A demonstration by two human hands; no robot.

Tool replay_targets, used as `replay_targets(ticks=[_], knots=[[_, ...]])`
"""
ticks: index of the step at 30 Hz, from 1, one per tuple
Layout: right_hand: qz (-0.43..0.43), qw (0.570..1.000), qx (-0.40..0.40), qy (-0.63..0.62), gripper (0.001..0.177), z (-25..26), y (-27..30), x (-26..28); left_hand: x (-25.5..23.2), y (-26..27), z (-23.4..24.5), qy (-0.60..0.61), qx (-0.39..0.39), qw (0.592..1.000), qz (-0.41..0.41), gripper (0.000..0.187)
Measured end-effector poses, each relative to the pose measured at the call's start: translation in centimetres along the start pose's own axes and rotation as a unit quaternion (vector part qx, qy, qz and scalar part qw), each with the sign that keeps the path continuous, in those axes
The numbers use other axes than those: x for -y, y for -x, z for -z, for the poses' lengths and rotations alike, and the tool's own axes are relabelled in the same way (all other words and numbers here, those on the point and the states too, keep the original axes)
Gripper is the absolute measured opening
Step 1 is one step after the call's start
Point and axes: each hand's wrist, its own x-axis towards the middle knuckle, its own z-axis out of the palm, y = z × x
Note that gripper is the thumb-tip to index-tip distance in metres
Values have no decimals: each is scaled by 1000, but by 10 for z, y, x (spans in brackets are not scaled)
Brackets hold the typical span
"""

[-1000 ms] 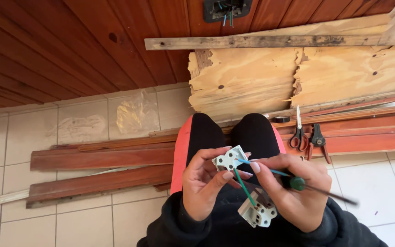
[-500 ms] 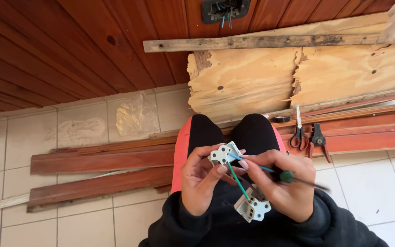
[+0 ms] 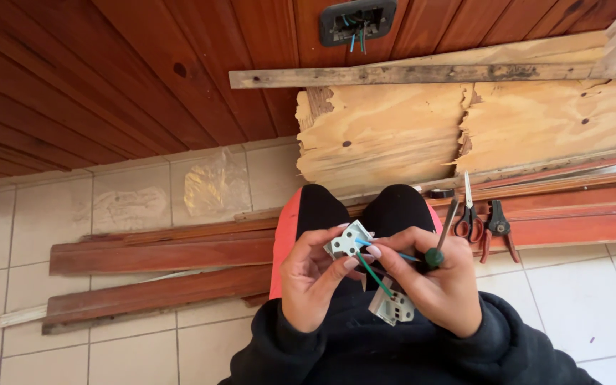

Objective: Connecting electrical wires to outlet modules using a screwdriver while seated on the floor.

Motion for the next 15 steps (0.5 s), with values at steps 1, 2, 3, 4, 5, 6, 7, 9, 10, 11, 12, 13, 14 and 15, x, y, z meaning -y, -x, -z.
replay_targets(ticks=[1, 2, 3, 4, 5, 6, 7, 9, 10, 11, 12, 13, 14, 15], knots=[[-18, 1000, 3, -18, 9, 0, -1, -2, -2, -2, -1, -6, 8, 1000, 3, 42], [-17, 1000, 4, -18, 9, -1, -2, -4, -2, -4, -1, -6, 7, 1000, 2, 42], [-8, 999, 8, -36, 8, -1, -4, -7, -2, -6, -2, 14, 14, 1000, 7, 43], [2, 999, 13, -53, 8, -2, -6, -9, -2, -8, -2, 34, 21, 999, 12, 44], [3, 999, 15, -52, 8, 0, -7, -12, -1, -10, -1, 35, 20, 999, 9, 44], [0, 999, 30, -38, 11, 3, -8, -14, 1, -11, 0, 31, 11, 999, 22, 45], [-4, 999, 46, -24, 15, 5, -9, -17, 2, -13, 0, 29, 2, 999, 36, 46], [11, 997, 78, -21, 19, 10, -15, -15, 0, -16, 0, 15, -2, 1000, 28, 45], [26, 994, 108, -19, 24, 12, -18, -15, -1, -17, 0, 0, -4, 1000, 22, 44], [26, 993, 110, -18, 24, 10, -18, -16, 1, -18, 1, 0, -6, 1000, 21, 44], [-9, 993, 107, -45, 25, 9, -17, -17, 2, -18, 2, 16, -6, 1000, 25, 45], [-43, 991, 102, -71, 26, 8, -17, -18, 4, -19, 3, 31, -5, 999, 28, 46], [-43, 991, 103, -71, 26, 6, -17, -27, 4, -21, 4, 31, -6, 999, 28, 46], [-85, 988, 84, -101, 25, 5, -16, -36, 4, -21, 4, 24, -10, 1000, 15, 51]])
